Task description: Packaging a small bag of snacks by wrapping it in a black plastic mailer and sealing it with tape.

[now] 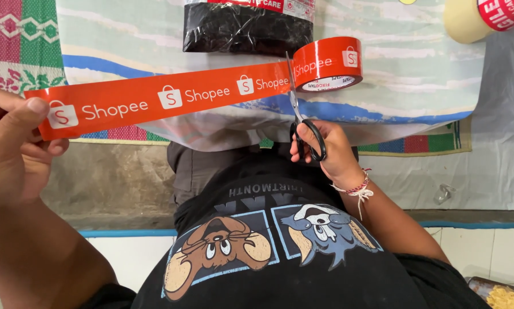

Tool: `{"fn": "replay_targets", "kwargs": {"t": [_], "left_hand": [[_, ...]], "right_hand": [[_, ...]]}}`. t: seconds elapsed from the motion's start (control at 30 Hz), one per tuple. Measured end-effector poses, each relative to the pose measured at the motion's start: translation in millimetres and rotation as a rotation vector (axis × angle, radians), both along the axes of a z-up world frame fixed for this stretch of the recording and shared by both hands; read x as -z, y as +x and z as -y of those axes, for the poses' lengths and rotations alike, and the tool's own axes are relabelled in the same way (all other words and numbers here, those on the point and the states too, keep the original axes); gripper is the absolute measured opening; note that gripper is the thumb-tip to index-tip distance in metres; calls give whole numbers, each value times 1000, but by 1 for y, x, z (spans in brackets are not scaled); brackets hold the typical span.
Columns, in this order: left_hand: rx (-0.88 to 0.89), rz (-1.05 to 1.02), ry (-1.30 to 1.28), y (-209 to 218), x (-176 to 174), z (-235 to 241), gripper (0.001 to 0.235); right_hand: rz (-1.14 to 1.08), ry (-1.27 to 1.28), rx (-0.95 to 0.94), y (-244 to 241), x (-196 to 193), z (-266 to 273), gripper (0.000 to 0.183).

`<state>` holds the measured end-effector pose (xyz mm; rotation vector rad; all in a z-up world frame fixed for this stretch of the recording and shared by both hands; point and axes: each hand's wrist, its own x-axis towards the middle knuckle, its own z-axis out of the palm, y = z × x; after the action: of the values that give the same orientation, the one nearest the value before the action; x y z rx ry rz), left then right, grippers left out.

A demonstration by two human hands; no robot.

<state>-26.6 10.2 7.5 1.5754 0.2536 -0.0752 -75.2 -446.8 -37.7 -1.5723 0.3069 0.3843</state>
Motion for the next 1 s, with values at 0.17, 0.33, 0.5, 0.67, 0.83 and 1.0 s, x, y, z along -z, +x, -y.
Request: {"fn": "replay_targets", "kwargs": {"t": [0.17,0.33,0.5,0.67,0.83,1.0], "left_hand": [[-6,10,-38,-1,2,-6,21],[-1,22,-40,-1,2,-8,20],[-31,-15,-34,1,4,-6,23],[-31,-14,-42,-2,6,-7,22],[-58,3,-100,-5,9,-7,23],[-51,20,-113,-10,10,-8,23]], "right_hand": [[-39,4,22,1,2,-5,43],[-25,34,33,2,1,-8,42],[-4,21,22,4,-4,-14,47],[-3,38,37,4,-5,-19,45],[10,21,62,4,-4,-22,48],[14,43,67,3,2,-21,54]]}}
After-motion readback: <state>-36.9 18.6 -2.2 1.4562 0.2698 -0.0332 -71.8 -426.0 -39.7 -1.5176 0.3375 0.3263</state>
